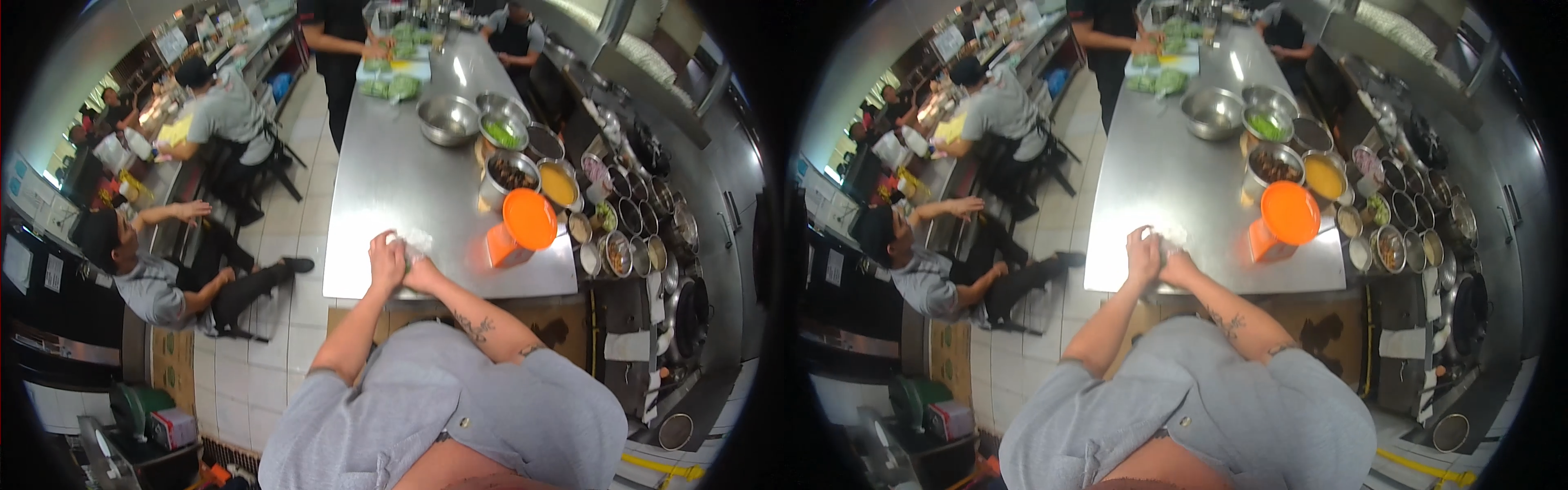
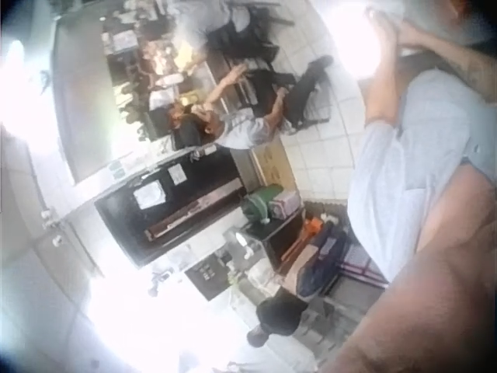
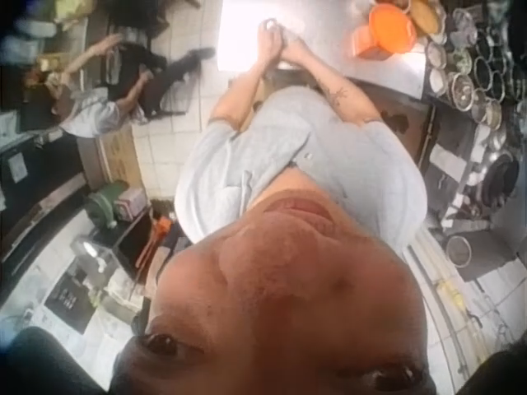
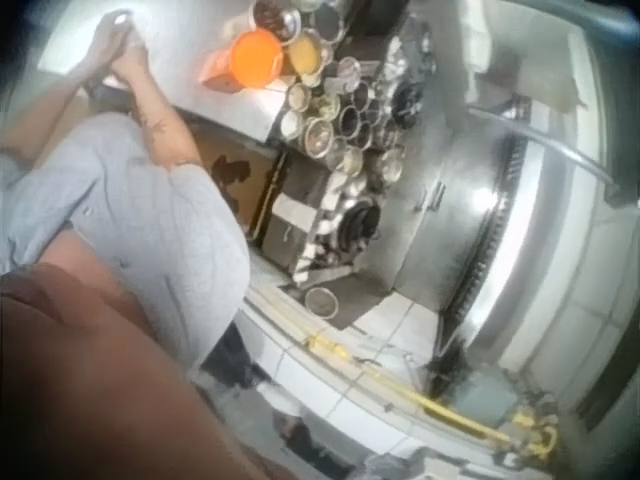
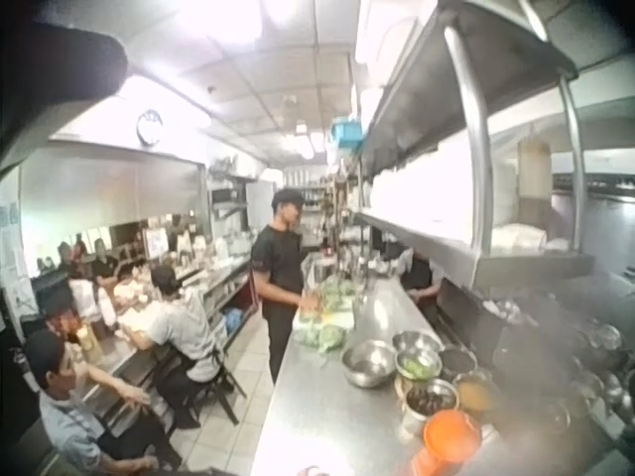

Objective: Preparing and bagging green beans in a commercial kitchen.

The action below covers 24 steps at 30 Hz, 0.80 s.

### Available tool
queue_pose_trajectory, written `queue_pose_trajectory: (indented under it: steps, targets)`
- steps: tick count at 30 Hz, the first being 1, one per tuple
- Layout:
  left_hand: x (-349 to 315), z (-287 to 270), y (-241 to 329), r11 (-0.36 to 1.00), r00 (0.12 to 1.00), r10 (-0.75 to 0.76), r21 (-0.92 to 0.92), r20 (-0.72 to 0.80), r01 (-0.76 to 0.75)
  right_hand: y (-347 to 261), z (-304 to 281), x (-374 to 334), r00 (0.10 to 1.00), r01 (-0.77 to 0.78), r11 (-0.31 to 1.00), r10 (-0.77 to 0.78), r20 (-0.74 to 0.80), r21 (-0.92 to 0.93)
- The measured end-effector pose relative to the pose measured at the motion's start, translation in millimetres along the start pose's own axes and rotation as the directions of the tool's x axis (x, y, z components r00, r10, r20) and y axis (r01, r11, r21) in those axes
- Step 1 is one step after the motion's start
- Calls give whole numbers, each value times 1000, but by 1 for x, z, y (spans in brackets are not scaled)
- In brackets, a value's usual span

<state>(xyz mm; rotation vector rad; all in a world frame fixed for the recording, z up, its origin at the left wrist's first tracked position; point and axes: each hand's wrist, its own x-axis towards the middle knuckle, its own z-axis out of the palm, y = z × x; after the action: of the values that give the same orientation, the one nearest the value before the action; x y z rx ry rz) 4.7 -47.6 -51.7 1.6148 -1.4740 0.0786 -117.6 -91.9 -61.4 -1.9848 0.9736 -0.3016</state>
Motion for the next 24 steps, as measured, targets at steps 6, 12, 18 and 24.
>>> queue_pose_trajectory:
  steps: [6, 12, 18, 24]
  targets:
    - [26, -35, 19, 992, 964, -88, -68, 251, 109, -47, -38, -17, 985, 94, 995, -100, 141, 44]
    - [30, -42, 40, 987, 962, -23, -145, 271, 64, -40, -23, -11, 969, 239, 969, -242, 51, 57]
    - [46, -108, 71, 724, 872, -188, -536, 452, 434, -64, -40, -34, 956, 284, 911, -295, -10, 297]
    - [-3, -144, 45, -72, 721, -184, -740, 668, 668, -89, -59, -45, 983, -139, 294, -74, 167, 946]
